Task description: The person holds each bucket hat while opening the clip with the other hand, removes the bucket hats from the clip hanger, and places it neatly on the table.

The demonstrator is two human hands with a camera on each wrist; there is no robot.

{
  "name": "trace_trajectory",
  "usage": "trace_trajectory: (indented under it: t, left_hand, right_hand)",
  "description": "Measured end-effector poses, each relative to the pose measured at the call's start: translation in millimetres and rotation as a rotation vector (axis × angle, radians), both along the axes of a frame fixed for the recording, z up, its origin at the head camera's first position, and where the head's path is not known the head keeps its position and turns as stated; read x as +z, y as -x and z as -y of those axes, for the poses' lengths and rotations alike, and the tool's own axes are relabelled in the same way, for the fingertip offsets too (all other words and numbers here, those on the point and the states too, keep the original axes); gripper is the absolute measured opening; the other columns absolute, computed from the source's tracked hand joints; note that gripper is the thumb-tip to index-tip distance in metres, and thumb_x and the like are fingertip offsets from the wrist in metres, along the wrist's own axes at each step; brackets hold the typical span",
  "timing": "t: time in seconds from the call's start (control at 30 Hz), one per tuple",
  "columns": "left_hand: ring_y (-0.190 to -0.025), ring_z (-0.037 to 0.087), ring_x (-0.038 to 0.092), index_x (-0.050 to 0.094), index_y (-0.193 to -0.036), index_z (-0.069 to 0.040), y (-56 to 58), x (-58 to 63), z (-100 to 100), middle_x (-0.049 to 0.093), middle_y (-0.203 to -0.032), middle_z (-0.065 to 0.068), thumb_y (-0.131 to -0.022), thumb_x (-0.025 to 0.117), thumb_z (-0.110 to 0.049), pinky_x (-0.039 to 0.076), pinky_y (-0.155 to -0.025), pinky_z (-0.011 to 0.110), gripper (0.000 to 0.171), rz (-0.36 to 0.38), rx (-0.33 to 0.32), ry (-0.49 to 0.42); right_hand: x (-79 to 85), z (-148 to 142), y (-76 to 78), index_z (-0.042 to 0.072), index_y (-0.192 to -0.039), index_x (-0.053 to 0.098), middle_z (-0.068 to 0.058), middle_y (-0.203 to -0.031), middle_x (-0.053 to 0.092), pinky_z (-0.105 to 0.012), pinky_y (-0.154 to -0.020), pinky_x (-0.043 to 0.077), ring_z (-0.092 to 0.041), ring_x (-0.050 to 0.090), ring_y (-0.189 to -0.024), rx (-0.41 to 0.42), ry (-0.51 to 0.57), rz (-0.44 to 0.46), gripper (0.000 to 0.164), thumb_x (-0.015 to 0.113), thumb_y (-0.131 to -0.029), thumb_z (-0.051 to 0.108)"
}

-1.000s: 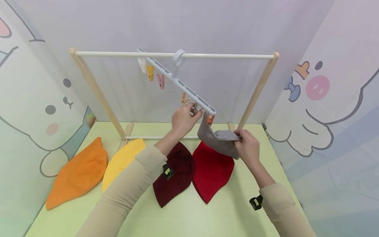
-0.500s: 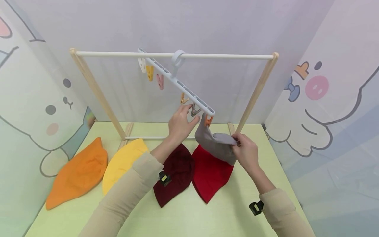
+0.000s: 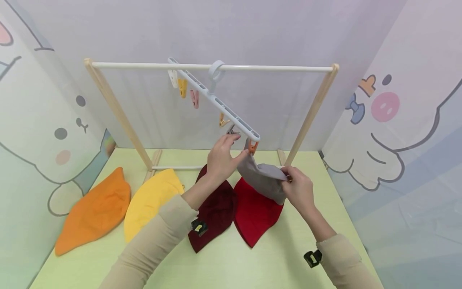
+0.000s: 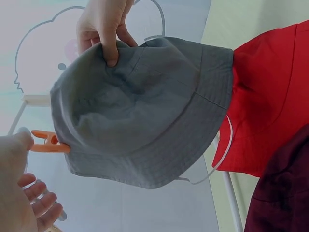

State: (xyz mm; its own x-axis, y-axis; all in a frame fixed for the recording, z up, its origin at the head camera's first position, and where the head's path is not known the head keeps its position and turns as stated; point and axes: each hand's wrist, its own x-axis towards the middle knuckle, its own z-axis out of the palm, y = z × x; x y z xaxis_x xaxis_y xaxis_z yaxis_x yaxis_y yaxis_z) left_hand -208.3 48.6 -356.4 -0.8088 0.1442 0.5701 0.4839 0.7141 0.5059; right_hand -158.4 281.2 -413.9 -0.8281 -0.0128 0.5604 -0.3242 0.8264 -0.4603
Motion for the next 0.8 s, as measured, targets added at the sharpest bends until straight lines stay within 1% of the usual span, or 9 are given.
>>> trace_trajectory:
  t: [0.07,0.13,0.3,0.4,0.5,0.7,0.8]
  left_hand:
    - [-0.096,0.015,0.059,0.060,-0.118,-0.014,-2.5,1.2,-1.8,0.060,-0.110,0.001,-0.081,0.066,-0.037,0.051,-0.066,0.028,0.044,-0.001,-0.005,0.002]
    - [-0.091,0.014,0.060,0.061,-0.117,-0.013,-4.7,2.3,-3.9,0.061,-0.106,0.001,-0.081,0.066,-0.036,0.050,-0.064,0.026,0.043,0.000,-0.011,0.001]
    - [-0.076,0.011,0.059,0.061,-0.116,-0.013,-9.6,3.6,-8.7,0.064,-0.099,0.002,-0.081,0.066,-0.036,0.047,-0.056,0.023,0.042,0.040,-0.029,0.022]
    - [-0.070,0.009,0.058,0.061,-0.115,-0.014,-11.5,3.7,-10.9,0.065,-0.096,0.001,-0.082,0.065,-0.037,0.045,-0.053,0.021,0.041,0.052,-0.024,0.052]
    - [-0.064,0.008,0.055,0.061,-0.113,-0.014,-12.5,4.5,-12.9,0.065,-0.090,0.000,-0.082,0.064,-0.037,0.043,-0.050,0.021,0.038,0.042,-0.009,0.079]
    - [-0.063,0.007,0.054,0.061,-0.108,-0.015,-12.7,7.0,-17.2,0.061,-0.085,-0.003,-0.082,0.064,-0.038,0.044,-0.051,0.021,0.036,0.049,0.018,0.110]
    - [-0.062,0.008,0.053,0.061,-0.103,-0.014,-11.6,7.6,-19.4,0.057,-0.081,-0.003,-0.082,0.063,-0.040,0.044,-0.052,0.021,0.033,0.048,0.033,0.130]
  right_hand:
    - [-0.2,0.8,-1.3,0.008,-0.092,0.068,-0.006,-0.084,0.068,-0.023,-0.061,0.051,-0.019,0.064,-0.069,0.003,-0.004,-0.005,0.022,0.064,-0.073,-0.001]
    - [-0.9,1.4,-2.3,0.008,-0.092,0.067,-0.006,-0.084,0.068,-0.022,-0.061,0.050,-0.018,0.064,-0.069,0.010,-0.008,-0.012,0.022,0.064,-0.072,-0.002]
    - [-3.2,4.2,-4.7,0.006,-0.092,0.067,-0.008,-0.085,0.068,-0.037,-0.060,0.053,-0.020,0.064,-0.069,0.037,-0.020,-0.040,0.023,0.064,-0.071,-0.003]
    - [-4.1,6.3,-5.6,0.005,-0.093,0.066,-0.010,-0.085,0.067,-0.042,-0.060,0.053,-0.022,0.064,-0.069,0.057,-0.022,-0.056,0.023,0.065,-0.071,-0.004]
    - [-4.2,8.2,-6.5,0.004,-0.093,0.066,-0.011,-0.085,0.067,-0.042,-0.060,0.053,-0.023,0.064,-0.069,0.069,-0.027,-0.071,0.024,0.065,-0.071,-0.004]
    - [-4.1,12.0,-9.5,0.004,-0.093,0.066,-0.011,-0.085,0.066,-0.041,-0.060,0.054,-0.021,0.063,-0.068,0.093,-0.043,-0.093,0.024,0.067,-0.070,-0.005]
    - [-4.6,14.4,-11.2,0.003,-0.092,0.066,-0.010,-0.082,0.066,-0.039,-0.059,0.053,-0.020,0.062,-0.067,0.105,-0.050,-0.101,0.023,0.067,-0.070,-0.005]
